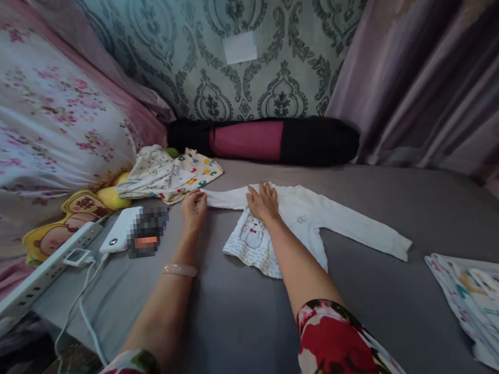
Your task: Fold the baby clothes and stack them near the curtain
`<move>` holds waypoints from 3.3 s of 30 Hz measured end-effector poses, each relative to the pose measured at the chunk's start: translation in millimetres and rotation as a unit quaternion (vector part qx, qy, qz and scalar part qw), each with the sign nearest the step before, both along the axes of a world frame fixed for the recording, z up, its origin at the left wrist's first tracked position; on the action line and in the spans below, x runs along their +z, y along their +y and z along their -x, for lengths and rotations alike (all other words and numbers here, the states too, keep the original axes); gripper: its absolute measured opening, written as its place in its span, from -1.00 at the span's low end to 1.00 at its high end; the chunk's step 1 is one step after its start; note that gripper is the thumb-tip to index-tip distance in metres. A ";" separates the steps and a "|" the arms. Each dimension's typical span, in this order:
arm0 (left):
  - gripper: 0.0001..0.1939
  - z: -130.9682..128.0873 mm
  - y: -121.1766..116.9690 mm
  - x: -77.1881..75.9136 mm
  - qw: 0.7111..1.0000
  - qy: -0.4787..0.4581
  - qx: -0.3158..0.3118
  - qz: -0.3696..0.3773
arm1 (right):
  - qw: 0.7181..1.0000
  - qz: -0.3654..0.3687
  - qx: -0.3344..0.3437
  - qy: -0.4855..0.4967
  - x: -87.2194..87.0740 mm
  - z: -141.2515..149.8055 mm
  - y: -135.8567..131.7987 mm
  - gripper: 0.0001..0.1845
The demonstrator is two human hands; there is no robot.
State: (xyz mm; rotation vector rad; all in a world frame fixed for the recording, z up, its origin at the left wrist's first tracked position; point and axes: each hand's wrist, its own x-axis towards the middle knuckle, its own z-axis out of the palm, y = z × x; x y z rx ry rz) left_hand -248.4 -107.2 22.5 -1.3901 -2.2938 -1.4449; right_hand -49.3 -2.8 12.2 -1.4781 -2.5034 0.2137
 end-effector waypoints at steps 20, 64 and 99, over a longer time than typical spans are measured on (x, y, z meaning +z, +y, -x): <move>-0.73 -17.2 -11.5 -19.7 0.980 0.165 0.044 0.106 | 0.991 -0.037 0.130 -0.022 16.5 55.2 -21.4 -0.45; -0.60 -25.0 -13.4 -16.9 0.969 0.197 0.027 0.143 | 0.996 0.065 -0.049 0.022 25.4 -82.5 10.5 -0.29; -0.54 -36.6 -71.4 12.1 0.938 -0.025 -0.219 0.269 | 0.929 0.281 -0.044 0.236 27.6 -237.3 -154.3 -0.29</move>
